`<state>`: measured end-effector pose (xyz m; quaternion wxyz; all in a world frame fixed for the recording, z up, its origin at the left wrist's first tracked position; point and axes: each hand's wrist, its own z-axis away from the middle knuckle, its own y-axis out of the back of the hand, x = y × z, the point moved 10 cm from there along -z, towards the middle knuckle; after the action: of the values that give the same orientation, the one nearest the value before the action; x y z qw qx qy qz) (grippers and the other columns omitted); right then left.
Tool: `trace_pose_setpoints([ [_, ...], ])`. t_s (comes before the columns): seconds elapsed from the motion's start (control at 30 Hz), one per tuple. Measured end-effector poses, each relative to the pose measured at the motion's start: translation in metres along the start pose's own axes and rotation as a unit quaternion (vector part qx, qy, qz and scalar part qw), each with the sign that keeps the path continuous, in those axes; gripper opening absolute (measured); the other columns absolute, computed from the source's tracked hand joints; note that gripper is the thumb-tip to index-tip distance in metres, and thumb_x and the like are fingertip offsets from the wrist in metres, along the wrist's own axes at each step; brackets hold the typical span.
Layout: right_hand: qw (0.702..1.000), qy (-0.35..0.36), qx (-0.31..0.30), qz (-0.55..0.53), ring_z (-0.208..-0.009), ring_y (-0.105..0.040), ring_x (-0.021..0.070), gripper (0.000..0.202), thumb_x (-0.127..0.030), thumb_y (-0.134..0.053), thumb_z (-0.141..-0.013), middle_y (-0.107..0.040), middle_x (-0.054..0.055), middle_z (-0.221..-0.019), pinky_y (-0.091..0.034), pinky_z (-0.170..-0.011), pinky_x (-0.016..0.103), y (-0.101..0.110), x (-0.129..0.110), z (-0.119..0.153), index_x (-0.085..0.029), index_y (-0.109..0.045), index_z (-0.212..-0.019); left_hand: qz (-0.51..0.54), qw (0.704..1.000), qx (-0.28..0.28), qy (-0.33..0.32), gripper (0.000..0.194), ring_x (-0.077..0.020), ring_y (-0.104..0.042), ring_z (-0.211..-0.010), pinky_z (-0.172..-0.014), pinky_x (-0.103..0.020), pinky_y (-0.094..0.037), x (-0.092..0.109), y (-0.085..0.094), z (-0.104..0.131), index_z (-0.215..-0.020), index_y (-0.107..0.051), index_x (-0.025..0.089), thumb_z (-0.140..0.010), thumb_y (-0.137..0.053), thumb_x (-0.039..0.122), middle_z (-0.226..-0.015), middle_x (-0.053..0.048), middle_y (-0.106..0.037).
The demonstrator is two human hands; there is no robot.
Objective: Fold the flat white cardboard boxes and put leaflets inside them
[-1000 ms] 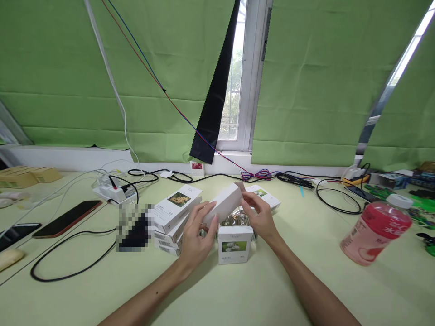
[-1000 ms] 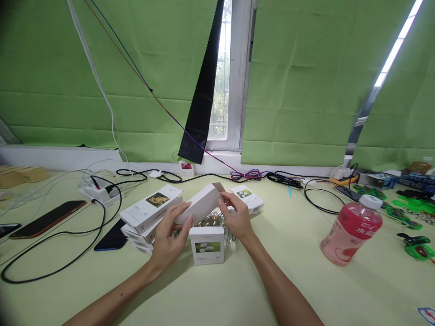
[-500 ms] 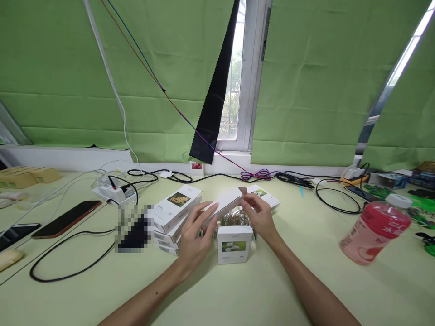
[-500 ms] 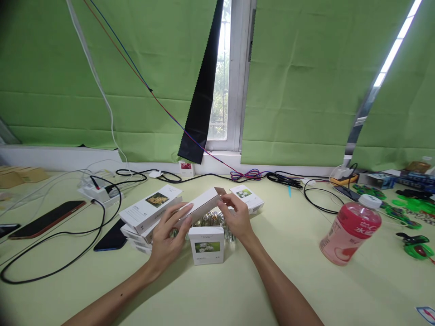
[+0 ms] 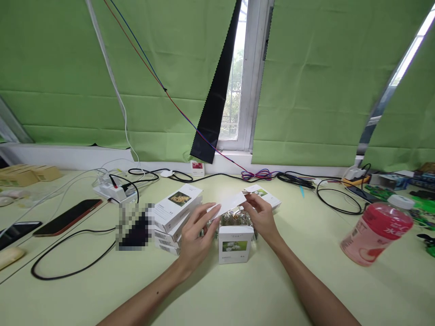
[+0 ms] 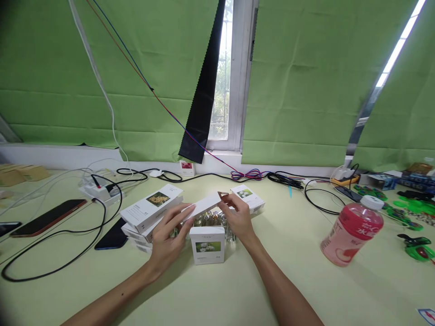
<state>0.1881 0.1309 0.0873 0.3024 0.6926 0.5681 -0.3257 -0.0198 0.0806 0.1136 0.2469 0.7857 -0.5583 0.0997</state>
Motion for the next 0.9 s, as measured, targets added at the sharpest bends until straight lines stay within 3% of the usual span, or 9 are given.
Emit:
trace_pose_setpoints([
  [0.43,1.000,0.002,-0.008,-0.018,-0.082,-0.067,0.0216,0.019,-0.040,-0.069,-0.087,-0.069,0.005,-0.086,-0.057,-0.074,0.033,-0.0002,0.0018,-0.0002,-0.021,-0.068,-0.085,-0.012,0.999,-0.002,0.030,0.037,-0.0150,-0.064,-0.087,-0.052,-0.021,-0.049,-0.0066,0.0009,0.0003,-0.128,-0.068,0.031,-0.094,-0.065,0.019,-0.123,-0.007,-0.066],
  [0.9,1.000,0.007,0.001,-0.013,-0.077,-0.066,0.0196,0.017,-0.037,-0.069,-0.087,-0.068,0.003,-0.081,-0.056,-0.071,0.032,0.0013,0.0011,0.0002,-0.020,-0.067,-0.083,-0.006,1.000,0.000,0.019,0.037,-0.0132,-0.061,-0.082,-0.053,-0.022,-0.048,-0.0048,0.0013,0.0002,-0.127,-0.069,0.032,-0.093,-0.065,0.017,-0.120,-0.006,-0.067],
])
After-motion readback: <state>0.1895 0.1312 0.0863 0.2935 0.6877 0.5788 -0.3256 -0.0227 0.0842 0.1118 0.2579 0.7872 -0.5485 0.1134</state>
